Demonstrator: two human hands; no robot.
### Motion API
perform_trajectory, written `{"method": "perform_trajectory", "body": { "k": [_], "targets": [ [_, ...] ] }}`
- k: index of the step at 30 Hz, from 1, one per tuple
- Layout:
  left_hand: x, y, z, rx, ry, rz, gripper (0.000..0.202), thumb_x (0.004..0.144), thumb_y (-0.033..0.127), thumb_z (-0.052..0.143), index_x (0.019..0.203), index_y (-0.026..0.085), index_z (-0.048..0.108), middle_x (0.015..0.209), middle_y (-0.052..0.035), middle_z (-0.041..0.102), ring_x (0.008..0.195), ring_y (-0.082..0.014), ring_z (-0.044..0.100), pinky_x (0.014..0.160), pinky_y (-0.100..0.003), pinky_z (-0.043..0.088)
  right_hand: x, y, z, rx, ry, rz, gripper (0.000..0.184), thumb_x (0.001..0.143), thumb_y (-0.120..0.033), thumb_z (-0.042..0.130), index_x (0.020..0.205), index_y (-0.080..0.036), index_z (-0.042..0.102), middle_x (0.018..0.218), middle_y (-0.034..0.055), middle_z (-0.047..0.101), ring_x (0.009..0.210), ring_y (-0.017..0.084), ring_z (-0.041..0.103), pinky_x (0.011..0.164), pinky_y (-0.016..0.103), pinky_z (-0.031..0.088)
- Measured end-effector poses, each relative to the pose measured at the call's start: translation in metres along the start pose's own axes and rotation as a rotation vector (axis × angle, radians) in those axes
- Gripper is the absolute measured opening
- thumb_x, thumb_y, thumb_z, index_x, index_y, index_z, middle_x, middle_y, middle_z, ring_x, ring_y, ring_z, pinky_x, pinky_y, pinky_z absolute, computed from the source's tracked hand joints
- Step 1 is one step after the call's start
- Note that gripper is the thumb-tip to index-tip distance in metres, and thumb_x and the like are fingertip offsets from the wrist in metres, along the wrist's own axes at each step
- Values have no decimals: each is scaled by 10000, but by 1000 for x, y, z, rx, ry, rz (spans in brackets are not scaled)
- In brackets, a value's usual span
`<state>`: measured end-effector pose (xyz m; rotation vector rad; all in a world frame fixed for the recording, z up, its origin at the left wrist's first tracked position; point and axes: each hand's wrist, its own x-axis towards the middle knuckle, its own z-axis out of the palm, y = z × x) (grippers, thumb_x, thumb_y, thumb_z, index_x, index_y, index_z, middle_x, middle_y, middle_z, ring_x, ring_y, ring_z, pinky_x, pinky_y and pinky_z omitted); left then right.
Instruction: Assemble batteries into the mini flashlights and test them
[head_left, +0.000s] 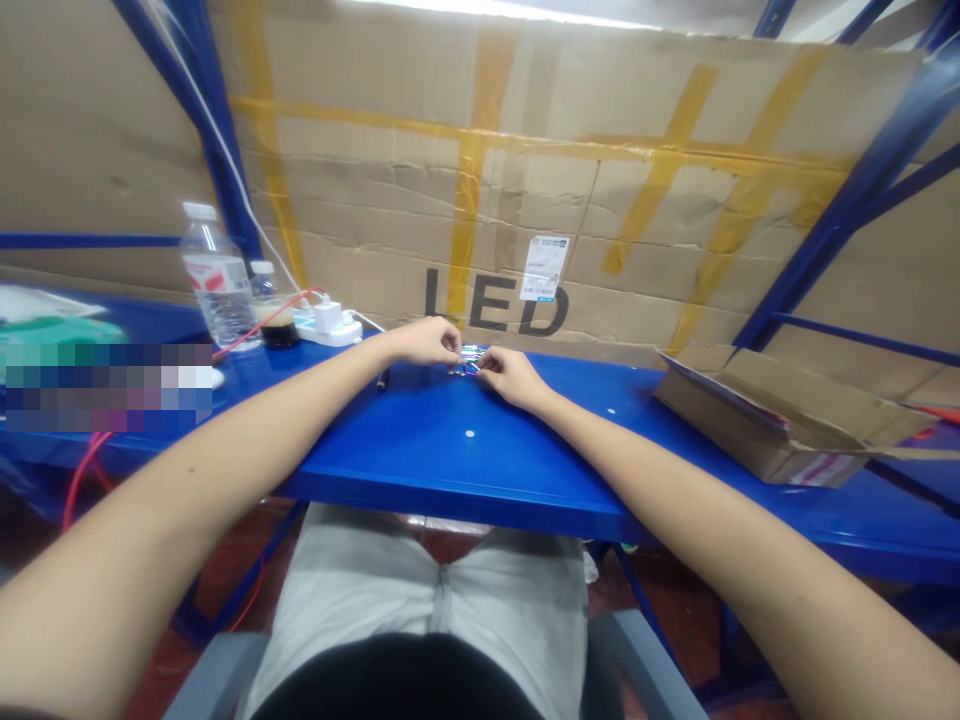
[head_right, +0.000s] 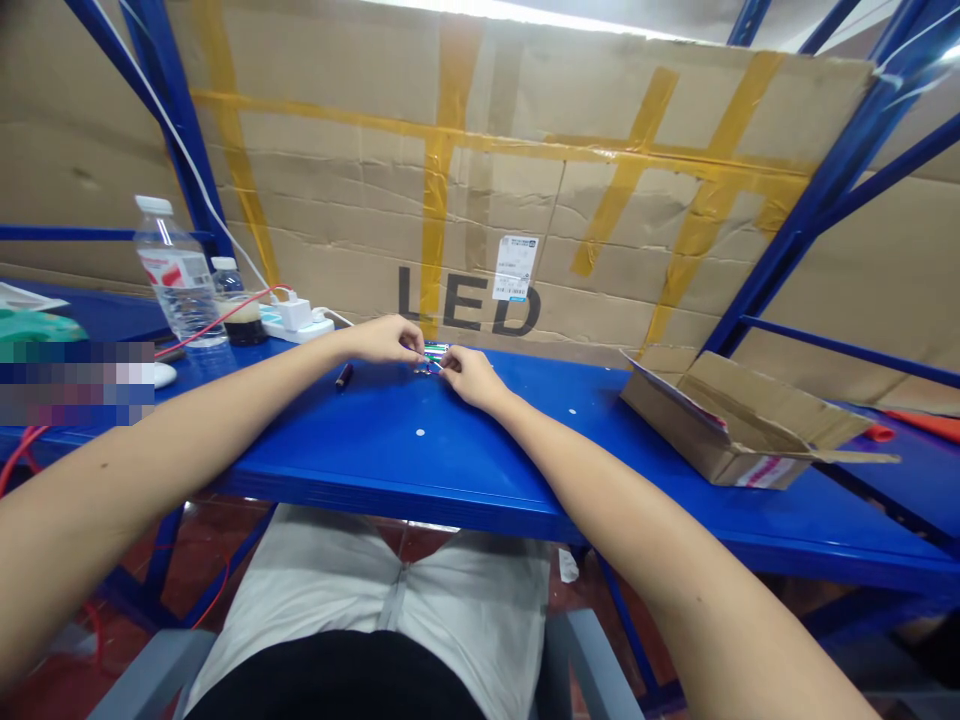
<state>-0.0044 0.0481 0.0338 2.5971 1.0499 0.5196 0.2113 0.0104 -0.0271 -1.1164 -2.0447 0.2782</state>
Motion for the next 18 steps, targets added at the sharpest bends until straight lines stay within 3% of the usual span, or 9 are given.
{"method": "perform_trajectory", "body": {
  "k": [7,12,18],
  "targets": [
    [0,-5,-1,-120,0,-35,249,711,329,692,878,148,732,781,-61,749,670,-150,648,622,-246,447,3,0,-4,36,37,-9,93,811,-157,608,901,-176,625,812,33,702,748,176,624,743,313,492],
    [1,-6,1,-203,34,-18,288,728,380,701,885,140,735,775,-59,729,600,-133,609,608,-263,457,0,-4,-4,21,-6,4,103,830,-214,618,919,-163,628,788,32,694,714,173,612,706,305,481],
    [1,-4,3,-251,89,59,317,708,357,749,926,130,713,819,-56,726,709,-147,648,674,-261,486,-1,-7,-9,-90,69,-93,193,810,-277,677,964,-166,644,951,77,706,863,210,640,787,334,490]
  ]
}}
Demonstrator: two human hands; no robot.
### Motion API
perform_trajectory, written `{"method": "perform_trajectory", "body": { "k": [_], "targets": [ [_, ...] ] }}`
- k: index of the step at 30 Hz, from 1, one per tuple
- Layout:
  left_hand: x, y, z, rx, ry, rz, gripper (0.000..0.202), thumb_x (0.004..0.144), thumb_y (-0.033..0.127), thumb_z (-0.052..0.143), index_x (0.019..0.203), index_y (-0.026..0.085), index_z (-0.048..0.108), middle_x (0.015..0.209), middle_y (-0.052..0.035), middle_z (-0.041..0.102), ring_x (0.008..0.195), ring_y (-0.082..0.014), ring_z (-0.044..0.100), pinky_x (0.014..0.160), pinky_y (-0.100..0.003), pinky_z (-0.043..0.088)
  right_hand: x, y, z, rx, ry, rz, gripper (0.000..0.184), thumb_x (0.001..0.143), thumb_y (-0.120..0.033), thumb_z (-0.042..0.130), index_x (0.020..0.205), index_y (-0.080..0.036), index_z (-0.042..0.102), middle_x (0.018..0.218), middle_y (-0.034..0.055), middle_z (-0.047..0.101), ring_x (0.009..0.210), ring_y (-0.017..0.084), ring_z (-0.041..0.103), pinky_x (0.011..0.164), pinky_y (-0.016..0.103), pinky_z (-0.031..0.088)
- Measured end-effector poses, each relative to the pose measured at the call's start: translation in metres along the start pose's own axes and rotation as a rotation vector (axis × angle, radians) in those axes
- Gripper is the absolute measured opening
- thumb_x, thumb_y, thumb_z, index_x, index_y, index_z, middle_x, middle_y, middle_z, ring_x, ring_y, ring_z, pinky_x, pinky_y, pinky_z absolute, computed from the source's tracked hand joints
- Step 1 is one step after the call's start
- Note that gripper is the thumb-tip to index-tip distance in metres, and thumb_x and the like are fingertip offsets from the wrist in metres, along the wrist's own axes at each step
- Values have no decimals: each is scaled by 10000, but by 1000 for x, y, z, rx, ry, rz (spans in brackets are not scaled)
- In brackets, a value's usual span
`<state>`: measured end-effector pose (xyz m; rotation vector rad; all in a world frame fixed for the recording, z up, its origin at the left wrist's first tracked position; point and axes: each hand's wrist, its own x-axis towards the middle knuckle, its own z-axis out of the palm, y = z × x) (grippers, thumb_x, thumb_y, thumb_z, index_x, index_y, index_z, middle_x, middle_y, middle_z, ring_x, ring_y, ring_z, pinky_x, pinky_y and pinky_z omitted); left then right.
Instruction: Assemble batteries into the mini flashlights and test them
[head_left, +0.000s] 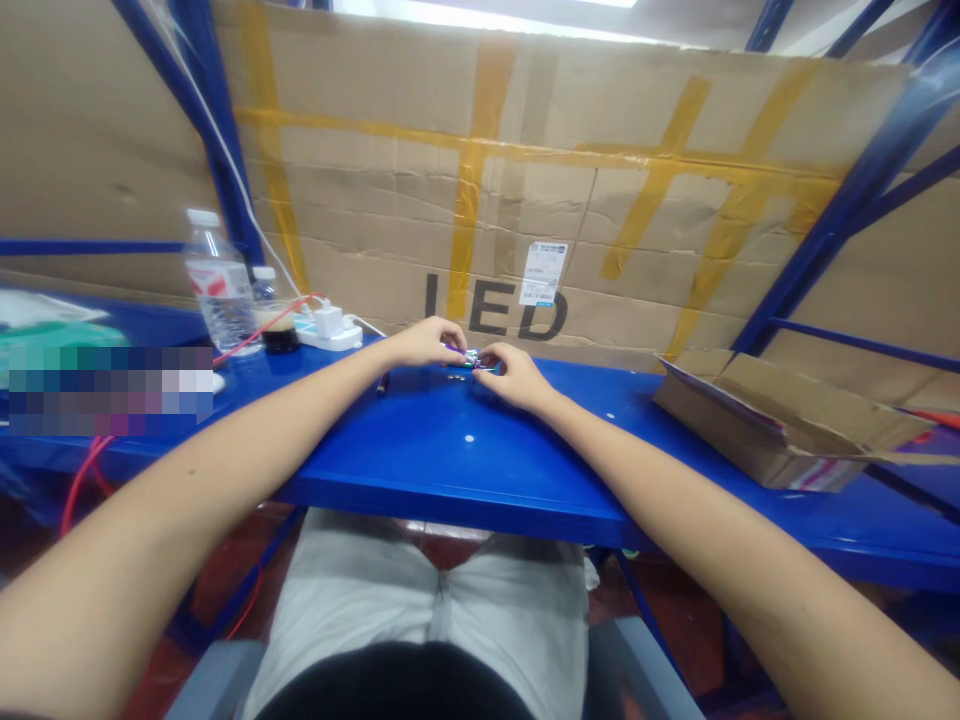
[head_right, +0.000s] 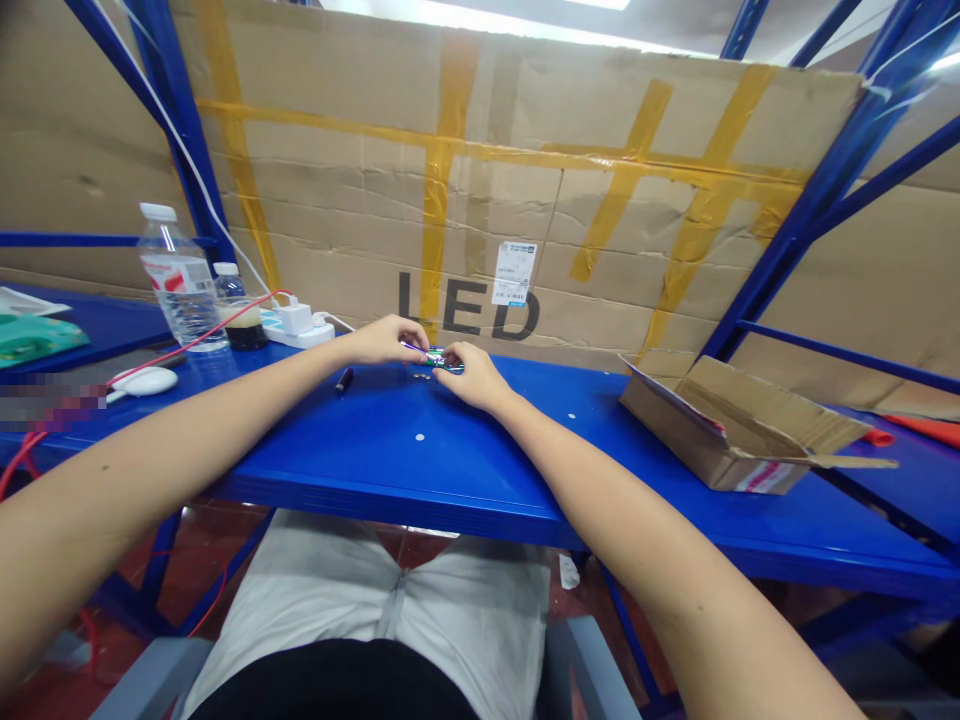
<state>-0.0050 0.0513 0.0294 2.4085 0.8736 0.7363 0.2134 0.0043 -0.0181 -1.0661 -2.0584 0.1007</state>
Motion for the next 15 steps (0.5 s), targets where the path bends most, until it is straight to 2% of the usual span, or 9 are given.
{"method": "perform_trajectory", "body": {
  "k": [4,8,11,15],
  "targets": [
    [1,3,8,-49,52,2,289,711,327,775,893,138,655,759,-30,700,657,-132,634,628,-248,472,3,-3,2,-97,50,-120,239,807,-284,707,1010,-185,629,1052,101,689,986,243,614,883,372,479],
    [1,7,16,-140,65,11,267,767,361,754,857,151,617,715,-31,696,662,-153,662,623,-262,489,4,-10,6,-95,78,-138,141,870,-265,652,980,-195,600,1020,104,697,962,241,616,864,363,478],
    [2,6,18,-141,75,23,343,802,469,737,837,150,615,714,-42,703,666,-156,663,620,-262,486,4,-13,6,-51,99,-127,59,898,-214,596,955,-201,588,979,92,709,922,230,633,833,348,483],
    [5,1,17,-219,55,-10,546,841,687,619,894,143,622,793,-85,733,707,-177,684,614,-268,494,5,-10,2,-11,108,-149,120,867,-125,554,957,-188,603,965,87,711,895,215,642,827,340,494]
  ]
}}
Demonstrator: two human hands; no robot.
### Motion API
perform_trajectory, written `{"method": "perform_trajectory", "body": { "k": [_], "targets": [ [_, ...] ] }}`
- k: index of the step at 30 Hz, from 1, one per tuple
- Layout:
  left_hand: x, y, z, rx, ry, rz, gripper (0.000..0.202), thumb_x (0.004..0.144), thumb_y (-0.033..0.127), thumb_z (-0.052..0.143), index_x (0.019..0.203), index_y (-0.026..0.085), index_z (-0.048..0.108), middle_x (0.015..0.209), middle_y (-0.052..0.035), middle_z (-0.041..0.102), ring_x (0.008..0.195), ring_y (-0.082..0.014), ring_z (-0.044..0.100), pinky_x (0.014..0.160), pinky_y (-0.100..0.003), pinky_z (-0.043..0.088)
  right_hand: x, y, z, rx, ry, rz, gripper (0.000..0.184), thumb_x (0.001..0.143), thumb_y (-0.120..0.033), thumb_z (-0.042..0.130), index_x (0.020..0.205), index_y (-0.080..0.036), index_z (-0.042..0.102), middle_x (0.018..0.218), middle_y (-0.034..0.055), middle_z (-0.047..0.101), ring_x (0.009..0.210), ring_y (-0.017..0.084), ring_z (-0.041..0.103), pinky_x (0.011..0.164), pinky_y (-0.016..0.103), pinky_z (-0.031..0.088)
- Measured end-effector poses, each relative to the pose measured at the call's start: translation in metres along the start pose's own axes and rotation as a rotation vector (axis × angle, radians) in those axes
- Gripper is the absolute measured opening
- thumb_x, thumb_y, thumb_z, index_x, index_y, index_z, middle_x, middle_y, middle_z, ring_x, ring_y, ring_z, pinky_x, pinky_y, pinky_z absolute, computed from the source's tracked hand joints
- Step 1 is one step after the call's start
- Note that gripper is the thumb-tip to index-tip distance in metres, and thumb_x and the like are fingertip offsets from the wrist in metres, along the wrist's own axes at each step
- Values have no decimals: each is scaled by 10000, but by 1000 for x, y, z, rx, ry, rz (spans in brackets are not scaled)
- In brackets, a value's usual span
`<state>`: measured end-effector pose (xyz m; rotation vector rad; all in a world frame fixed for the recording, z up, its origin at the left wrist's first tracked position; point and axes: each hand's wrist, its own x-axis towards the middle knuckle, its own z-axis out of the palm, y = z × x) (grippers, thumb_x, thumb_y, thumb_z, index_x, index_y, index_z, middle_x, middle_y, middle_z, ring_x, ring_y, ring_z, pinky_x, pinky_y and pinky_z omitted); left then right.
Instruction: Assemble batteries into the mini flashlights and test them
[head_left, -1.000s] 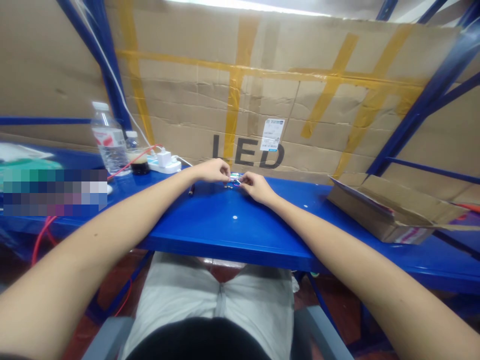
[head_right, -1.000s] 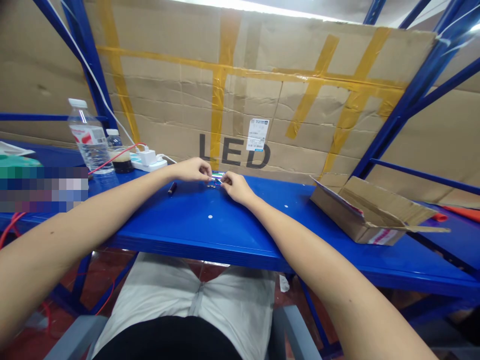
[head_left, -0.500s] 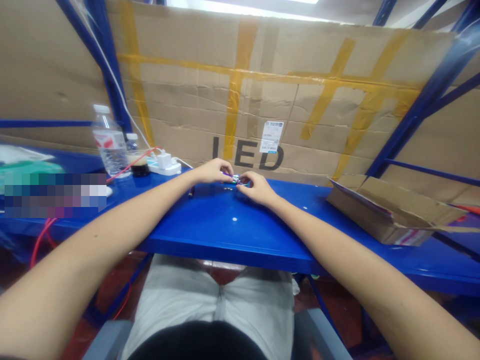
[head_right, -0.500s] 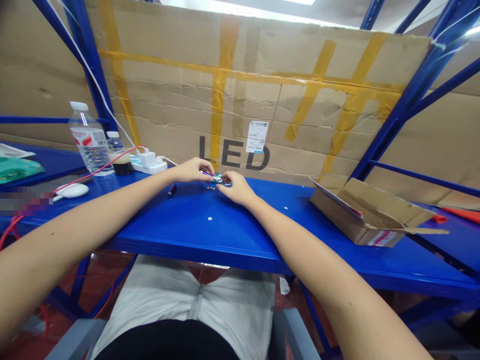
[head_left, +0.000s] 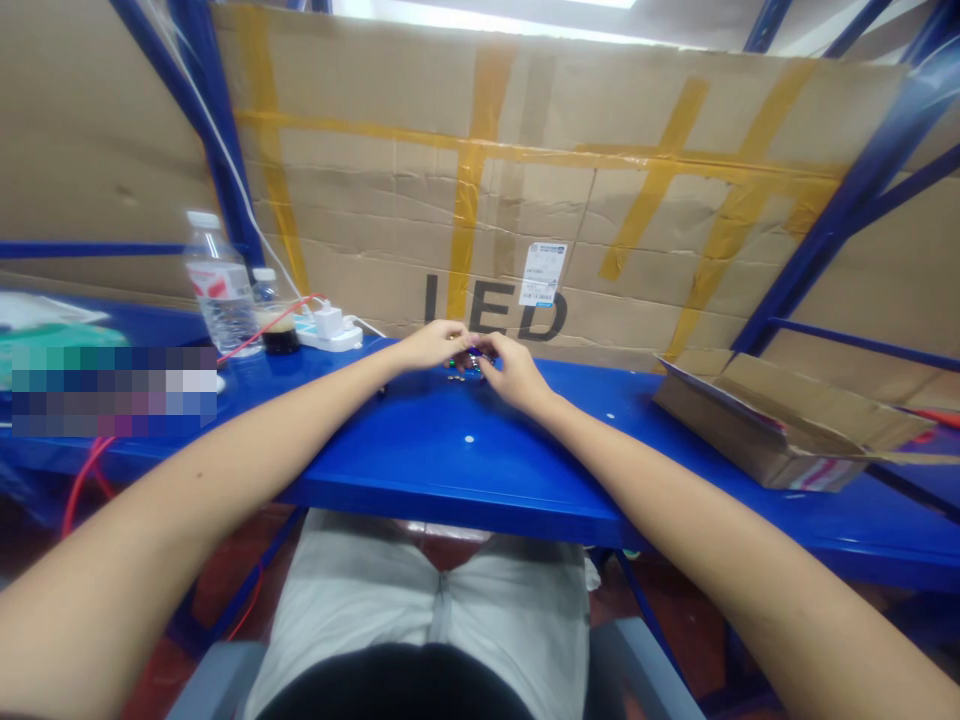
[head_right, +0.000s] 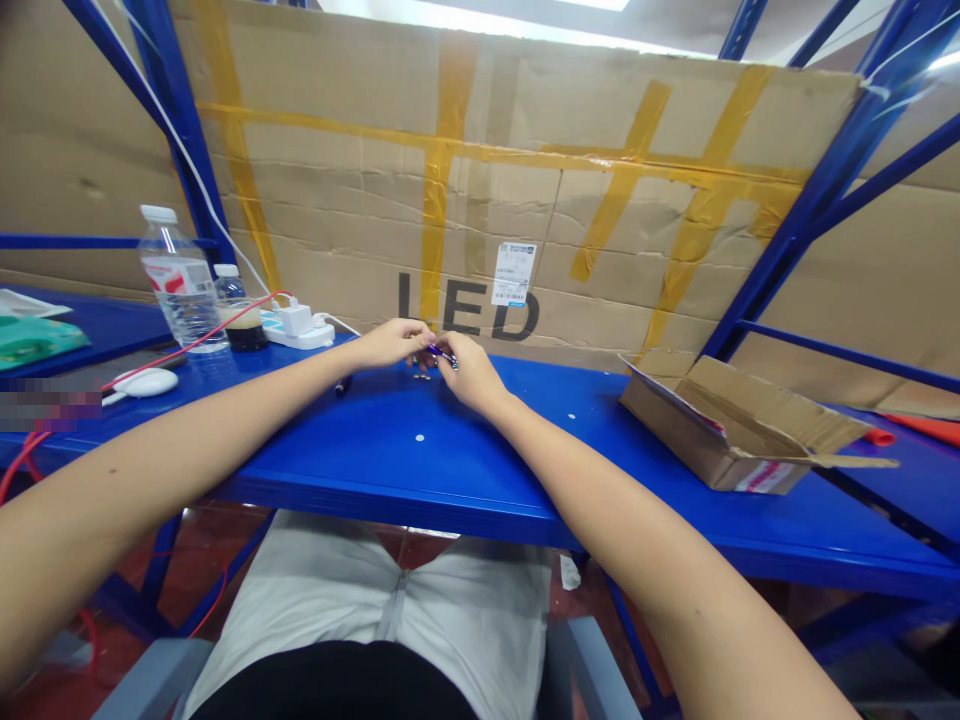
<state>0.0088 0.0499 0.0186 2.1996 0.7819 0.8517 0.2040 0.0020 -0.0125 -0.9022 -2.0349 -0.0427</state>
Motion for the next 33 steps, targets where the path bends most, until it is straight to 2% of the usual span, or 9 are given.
{"method": "perform_trajectory", "body": {
  "k": [2,5,9,12,16,21,29,33],
  "targets": [
    [2,-2,-1,-71,21,-40,612,861,739,548,911,135,639,842,-110,743,728,-182,688,642,-281,510,1,3,-1,1,13,13,135,848,-122,568,959,-185,613,963,84,708,875,209,640,810,335,501],
    [5,-3,2,-218,119,-150,637,898,743,482,897,131,661,892,-133,746,750,-179,684,687,-295,522,3,5,-3,-30,9,33,114,830,-125,584,919,-180,629,923,80,700,837,208,633,783,336,501],
    [7,-5,13,-559,244,-217,630,903,747,458,871,153,666,930,-132,748,873,-197,693,782,-305,532,3,4,-7,-81,-28,-67,153,834,-120,570,944,-174,663,962,98,690,920,233,635,859,363,490],
    [7,-9,23,-829,235,-220,600,913,711,460,840,152,664,867,-131,738,876,-217,690,812,-338,543,3,1,-10,-108,-58,-153,196,847,-123,555,997,-175,670,991,106,671,957,243,624,887,371,484],
    [5,-11,31,-1029,227,-251,591,982,598,346,833,129,674,789,-151,711,788,-238,682,764,-374,548,3,1,-10,-134,-96,-196,181,847,-122,553,991,-180,645,948,94,644,889,238,613,827,374,495],
    [2,-7,32,-1124,216,-252,607,983,582,323,883,107,689,763,-169,702,747,-266,683,728,-393,540,4,2,-8,-146,-109,-241,86,860,-178,583,943,-190,600,934,99,641,868,248,602,802,395,504],
    [1,-8,27,-1111,194,-252,613,974,592,328,920,100,690,791,-169,714,772,-274,687,750,-397,532,5,-1,-8,-163,-110,-265,169,827,-131,558,975,-199,606,962,102,649,909,258,596,839,419,500],
    [1,-6,26,-1102,188,-236,637,967,603,327,911,87,695,845,-194,715,836,-296,689,762,-409,531,5,-1,-8,-162,-100,-237,131,834,-162,562,956,-193,598,941,103,643,882,261,595,799,416,497]
  ]
}}
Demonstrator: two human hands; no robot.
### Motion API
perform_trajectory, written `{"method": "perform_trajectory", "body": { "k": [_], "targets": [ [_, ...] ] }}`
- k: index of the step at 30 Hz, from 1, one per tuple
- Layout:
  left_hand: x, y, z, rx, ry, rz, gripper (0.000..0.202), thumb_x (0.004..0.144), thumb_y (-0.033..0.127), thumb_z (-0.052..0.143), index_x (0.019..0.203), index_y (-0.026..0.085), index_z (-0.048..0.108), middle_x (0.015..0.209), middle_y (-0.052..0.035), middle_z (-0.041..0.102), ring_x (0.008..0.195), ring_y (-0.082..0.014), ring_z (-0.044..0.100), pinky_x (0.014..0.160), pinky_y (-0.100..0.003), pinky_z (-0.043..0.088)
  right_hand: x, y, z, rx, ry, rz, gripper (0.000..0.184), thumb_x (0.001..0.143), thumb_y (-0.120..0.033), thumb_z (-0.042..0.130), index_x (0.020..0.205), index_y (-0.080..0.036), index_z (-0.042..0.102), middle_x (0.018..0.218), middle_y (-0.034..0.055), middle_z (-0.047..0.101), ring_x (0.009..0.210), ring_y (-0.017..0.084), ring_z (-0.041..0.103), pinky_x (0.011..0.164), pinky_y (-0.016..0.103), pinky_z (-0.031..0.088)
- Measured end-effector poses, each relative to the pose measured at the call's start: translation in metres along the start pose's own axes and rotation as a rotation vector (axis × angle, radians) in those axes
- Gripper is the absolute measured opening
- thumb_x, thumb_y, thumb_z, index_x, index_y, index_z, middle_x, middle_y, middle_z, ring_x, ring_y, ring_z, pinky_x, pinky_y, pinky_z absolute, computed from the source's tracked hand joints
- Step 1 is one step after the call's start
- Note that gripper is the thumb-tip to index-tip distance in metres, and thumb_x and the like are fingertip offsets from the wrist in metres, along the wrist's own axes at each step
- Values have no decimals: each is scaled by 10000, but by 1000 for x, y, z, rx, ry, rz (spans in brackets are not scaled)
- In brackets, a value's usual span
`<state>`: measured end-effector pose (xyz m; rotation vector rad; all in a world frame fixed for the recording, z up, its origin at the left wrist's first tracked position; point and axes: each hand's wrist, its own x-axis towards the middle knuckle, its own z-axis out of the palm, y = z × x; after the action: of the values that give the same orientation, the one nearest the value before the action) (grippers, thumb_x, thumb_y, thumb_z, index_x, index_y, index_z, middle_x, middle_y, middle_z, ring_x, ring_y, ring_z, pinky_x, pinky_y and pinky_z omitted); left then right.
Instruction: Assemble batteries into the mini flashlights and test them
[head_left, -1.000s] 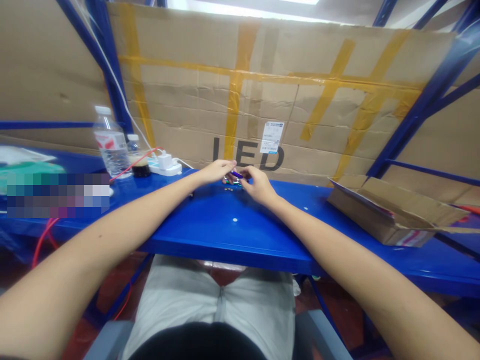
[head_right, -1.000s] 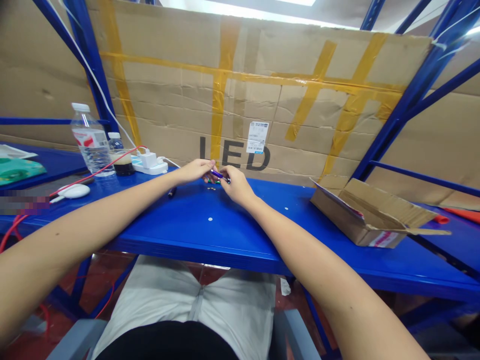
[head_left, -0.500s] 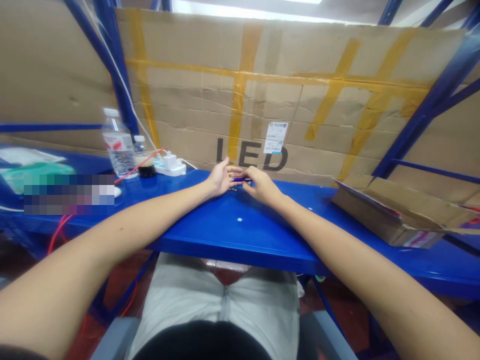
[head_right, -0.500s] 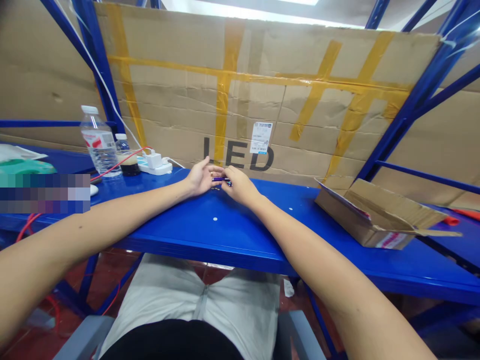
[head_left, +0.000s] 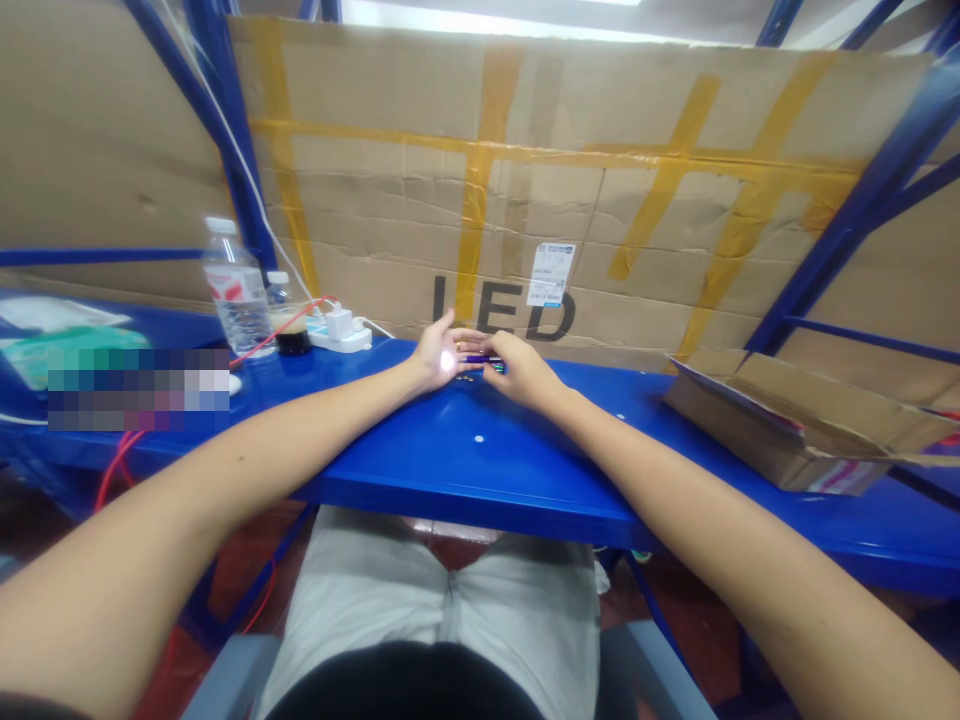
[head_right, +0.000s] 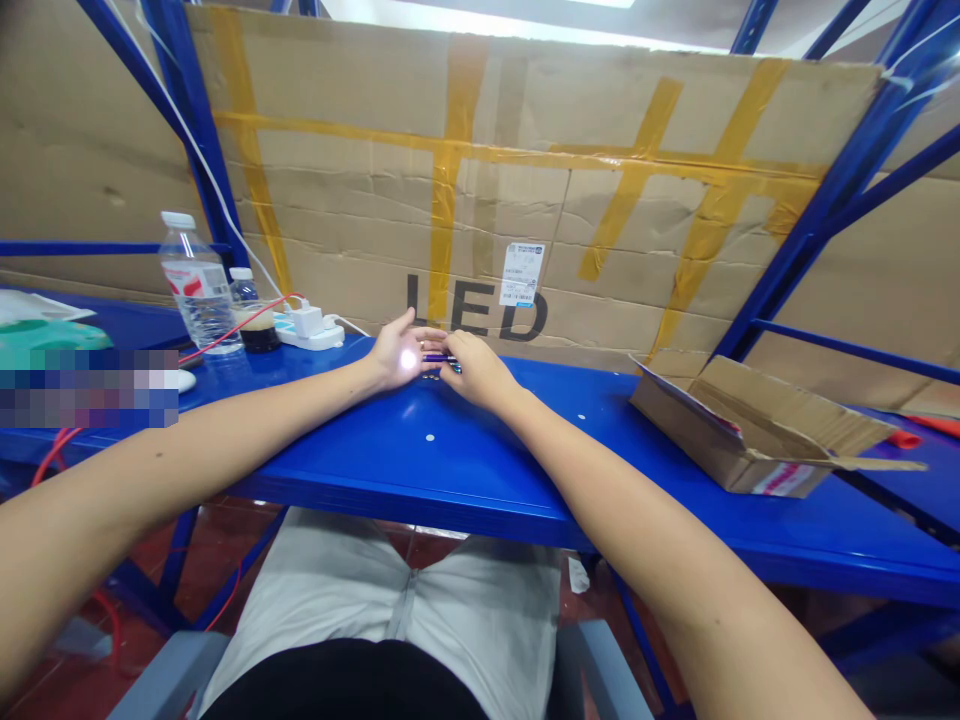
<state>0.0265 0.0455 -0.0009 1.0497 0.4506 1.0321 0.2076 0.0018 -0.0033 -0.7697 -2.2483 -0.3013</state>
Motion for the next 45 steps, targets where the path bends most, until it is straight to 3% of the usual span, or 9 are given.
{"method": "perform_trajectory", "body": {
  "k": [19,27,39,45],
  "targets": [
    [0,2,-4,30,-68,-17,694,938,683,309,904,117,709,877,-185,723,856,-295,678,702,-383,528,1,-3,-5,38,23,34,160,821,-195,612,981,-191,616,906,82,651,851,243,610,755,373,501],
    [0,3,-8,19,-144,-66,724,909,732,306,981,121,688,943,-198,722,919,-324,668,773,-426,522,-1,0,-2,49,20,12,202,817,-153,613,1009,-202,656,963,78,671,895,235,626,819,375,512],
    [-3,9,-5,0,-158,-73,761,920,728,266,1066,110,687,939,-213,728,934,-344,676,790,-442,517,0,-2,-5,70,16,3,298,815,-130,596,1093,-205,668,1004,82,686,940,236,629,861,388,514],
    [-4,11,-5,-11,-170,-72,761,928,717,260,1076,101,681,942,-212,726,939,-341,677,783,-441,522,1,-3,-5,59,27,17,270,845,-187,626,1111,-205,671,984,85,681,927,241,626,838,380,515]
  ]
}}
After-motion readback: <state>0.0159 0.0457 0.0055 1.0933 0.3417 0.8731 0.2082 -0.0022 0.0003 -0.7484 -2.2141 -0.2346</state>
